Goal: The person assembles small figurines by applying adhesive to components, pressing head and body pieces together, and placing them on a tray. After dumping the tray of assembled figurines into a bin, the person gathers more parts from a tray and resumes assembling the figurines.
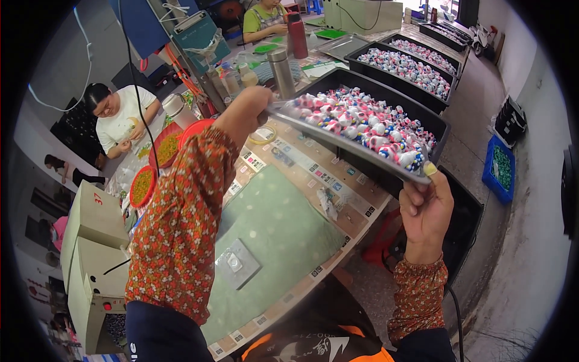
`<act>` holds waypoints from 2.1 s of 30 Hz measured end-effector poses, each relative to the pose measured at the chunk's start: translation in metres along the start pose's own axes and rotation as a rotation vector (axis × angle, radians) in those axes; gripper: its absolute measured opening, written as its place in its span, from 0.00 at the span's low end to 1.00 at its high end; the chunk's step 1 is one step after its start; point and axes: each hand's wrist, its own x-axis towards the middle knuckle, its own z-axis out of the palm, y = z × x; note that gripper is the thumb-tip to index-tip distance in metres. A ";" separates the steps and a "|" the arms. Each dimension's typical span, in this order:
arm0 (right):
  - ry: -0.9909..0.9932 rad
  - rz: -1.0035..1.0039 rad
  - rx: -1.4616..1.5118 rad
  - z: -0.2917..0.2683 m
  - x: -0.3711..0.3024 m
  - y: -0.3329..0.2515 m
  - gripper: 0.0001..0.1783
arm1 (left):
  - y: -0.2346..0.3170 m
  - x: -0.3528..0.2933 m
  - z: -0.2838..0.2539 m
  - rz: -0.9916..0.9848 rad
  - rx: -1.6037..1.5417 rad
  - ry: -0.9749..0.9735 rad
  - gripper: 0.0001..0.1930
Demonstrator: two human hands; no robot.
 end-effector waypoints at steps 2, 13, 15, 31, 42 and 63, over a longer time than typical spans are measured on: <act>-0.078 0.104 0.098 -0.010 0.014 -0.004 0.10 | 0.022 -0.008 0.012 0.001 0.023 -0.070 0.16; -0.132 -0.050 -0.309 -0.005 0.067 -0.024 0.13 | 0.038 0.028 0.038 0.308 -0.069 -0.264 0.22; -0.069 -0.333 -0.730 -0.026 0.083 -0.031 0.12 | 0.037 0.034 0.055 0.452 0.030 -0.260 0.20; -0.079 -0.742 -0.279 0.003 0.113 -0.030 0.17 | 0.140 -0.035 0.108 0.659 0.199 -0.244 0.17; -0.204 -1.015 -0.433 0.029 0.080 -0.050 0.19 | 0.132 -0.083 0.064 0.490 -0.123 -0.439 0.20; -1.833 -0.663 -0.684 0.104 -0.151 0.101 0.07 | -0.255 -0.512 -0.179 -0.084 -0.358 0.651 0.19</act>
